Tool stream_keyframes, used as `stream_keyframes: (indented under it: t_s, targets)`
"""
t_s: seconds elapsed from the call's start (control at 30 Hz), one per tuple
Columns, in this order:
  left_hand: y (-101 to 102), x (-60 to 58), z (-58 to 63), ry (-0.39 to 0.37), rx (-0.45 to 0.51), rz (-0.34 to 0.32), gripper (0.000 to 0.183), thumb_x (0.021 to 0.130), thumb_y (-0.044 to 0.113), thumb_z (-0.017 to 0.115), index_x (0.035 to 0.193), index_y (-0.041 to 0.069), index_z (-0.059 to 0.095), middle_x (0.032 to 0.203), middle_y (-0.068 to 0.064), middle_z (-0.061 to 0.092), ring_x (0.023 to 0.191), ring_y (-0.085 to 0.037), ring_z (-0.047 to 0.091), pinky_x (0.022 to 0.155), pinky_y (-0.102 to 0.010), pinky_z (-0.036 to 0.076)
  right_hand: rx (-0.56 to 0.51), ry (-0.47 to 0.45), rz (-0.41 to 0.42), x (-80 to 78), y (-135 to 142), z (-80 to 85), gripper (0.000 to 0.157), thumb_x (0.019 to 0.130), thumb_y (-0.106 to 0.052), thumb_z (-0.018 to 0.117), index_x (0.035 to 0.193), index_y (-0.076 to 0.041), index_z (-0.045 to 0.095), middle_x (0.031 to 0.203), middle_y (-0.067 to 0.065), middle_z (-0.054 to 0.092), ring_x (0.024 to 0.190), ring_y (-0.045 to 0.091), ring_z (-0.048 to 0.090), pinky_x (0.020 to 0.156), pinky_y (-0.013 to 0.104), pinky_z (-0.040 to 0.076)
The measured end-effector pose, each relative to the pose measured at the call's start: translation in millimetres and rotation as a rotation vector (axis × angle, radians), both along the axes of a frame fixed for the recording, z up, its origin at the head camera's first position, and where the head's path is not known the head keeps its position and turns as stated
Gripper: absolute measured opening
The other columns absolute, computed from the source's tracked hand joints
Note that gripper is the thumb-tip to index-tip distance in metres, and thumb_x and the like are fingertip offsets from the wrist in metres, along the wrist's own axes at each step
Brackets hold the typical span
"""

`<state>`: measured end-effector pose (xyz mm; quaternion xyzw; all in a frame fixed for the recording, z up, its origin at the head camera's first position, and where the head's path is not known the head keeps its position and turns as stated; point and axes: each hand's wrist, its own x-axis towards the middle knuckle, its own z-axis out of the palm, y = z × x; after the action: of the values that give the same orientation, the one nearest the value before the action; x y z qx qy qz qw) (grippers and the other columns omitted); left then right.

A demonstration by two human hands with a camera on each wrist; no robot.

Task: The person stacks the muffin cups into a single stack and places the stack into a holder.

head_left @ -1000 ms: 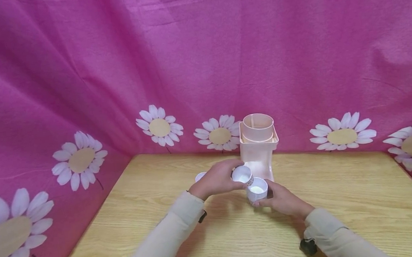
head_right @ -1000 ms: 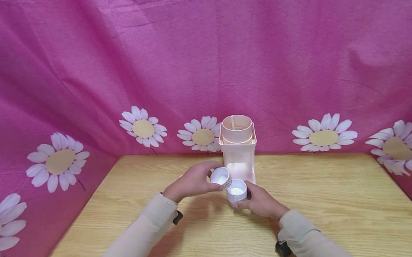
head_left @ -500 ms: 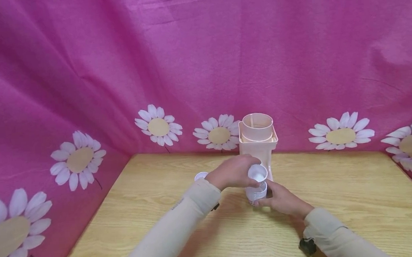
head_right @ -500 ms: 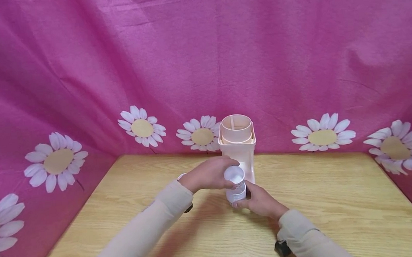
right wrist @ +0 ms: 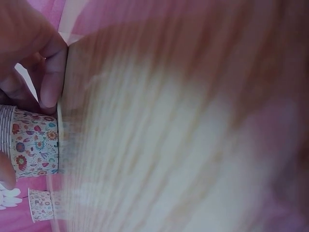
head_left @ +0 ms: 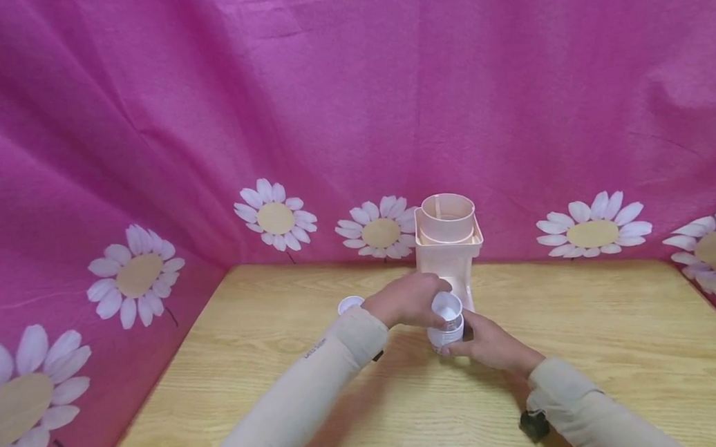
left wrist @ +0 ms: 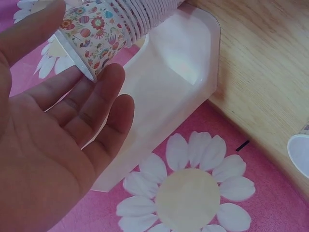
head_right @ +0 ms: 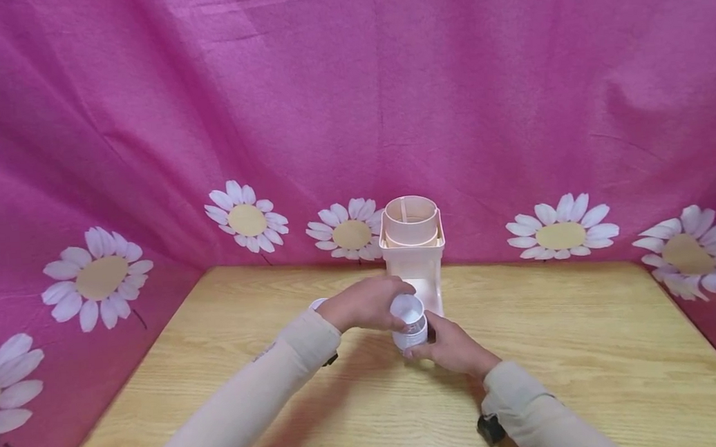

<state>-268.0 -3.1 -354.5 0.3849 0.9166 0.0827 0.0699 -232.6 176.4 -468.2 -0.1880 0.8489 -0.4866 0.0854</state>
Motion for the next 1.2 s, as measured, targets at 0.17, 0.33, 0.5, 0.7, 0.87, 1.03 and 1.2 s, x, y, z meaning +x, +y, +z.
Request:
stream_keyframes:
  t_s: [0.17,0.33,0.5,0.7,0.87,1.03,1.2]
  targets:
    - [2,0.5,-4.3,0.004,-0.012,0.001,0.036,0.080,0.030,0.083,0.110,0.015,0.068,0.102,0.004,0.071,0.087,-0.010,0.059,0.080,-0.023,0.050,-0.004,-0.014,-0.008,-0.2,0,-1.0,0.063,0.086,-0.021,0.076,0.141,-0.007,0.048,0.130,0.014,0.064,0.120,0.027,0.060,0.106,0.045,0.045]
    - [4,2.1,-9.9,-0.022,-0.030,0.023,0.037,0.080,0.030,0.083,0.111,0.016,0.068,0.101,0.004,0.071,0.084,-0.009,0.059,0.078,-0.023,0.050,0.002,0.007,0.009,0.4,0,-0.2,0.061,0.087,-0.021,0.075,0.139,-0.004,0.049,0.128,0.015,0.065,0.118,0.027,0.061,0.103,0.043,0.047]
    - [3,3.3,-13.2,-0.030,-0.024,0.034,0.041,0.079,0.029,0.083,0.114,0.015,0.068,0.103,0.004,0.071,0.085,-0.010,0.060,0.079,-0.024,0.051,0.000,0.033,0.010,1.1,0,-0.4,0.063,0.086,-0.021,0.076,0.140,-0.004,0.049,0.126,0.014,0.066,0.117,0.025,0.061,0.104,0.042,0.045]
    - [2,2.9,-14.8,-0.032,-0.024,0.043,0.049,0.080,0.029,0.083,0.124,0.014,0.065,0.112,0.002,0.071,0.092,-0.010,0.060,0.083,-0.025,0.052,0.016,0.033,-0.009,-0.1,0,-1.4,0.067,0.085,-0.024,0.077,0.143,-0.007,0.047,0.128,0.013,0.065,0.118,0.024,0.060,0.105,0.042,0.045]
    - [2,2.2,-15.9,-0.026,-0.025,0.048,0.057,0.081,0.029,0.082,0.131,0.014,0.061,0.120,0.001,0.069,0.099,-0.012,0.062,0.089,-0.027,0.053,0.017,0.019,-0.020,-1.1,0,-0.7,0.066,0.085,-0.024,0.077,0.142,-0.007,0.047,0.131,0.014,0.063,0.122,0.028,0.058,0.108,0.049,0.043]
    - [-3,1.6,-15.7,-0.036,-0.034,0.061,0.063,0.083,0.031,0.080,0.138,0.013,0.056,0.133,-0.001,0.065,0.112,-0.014,0.062,0.098,-0.029,0.051,0.033,0.023,-0.014,-0.8,1,-0.1,0.065,0.087,-0.024,0.075,0.142,-0.003,0.047,0.132,0.015,0.062,0.122,0.027,0.057,0.107,0.047,0.043]
    - [-16,0.0,-15.3,-0.053,-0.017,0.088,0.058,0.088,0.033,0.073,0.140,0.013,0.055,0.137,-0.003,0.063,0.119,-0.016,0.060,0.103,-0.032,0.049,0.032,0.009,-0.031,-1.6,-1,-1.8,0.065,0.085,-0.026,0.077,0.141,-0.006,0.048,0.128,0.013,0.064,0.122,0.028,0.056,0.109,0.053,0.040]
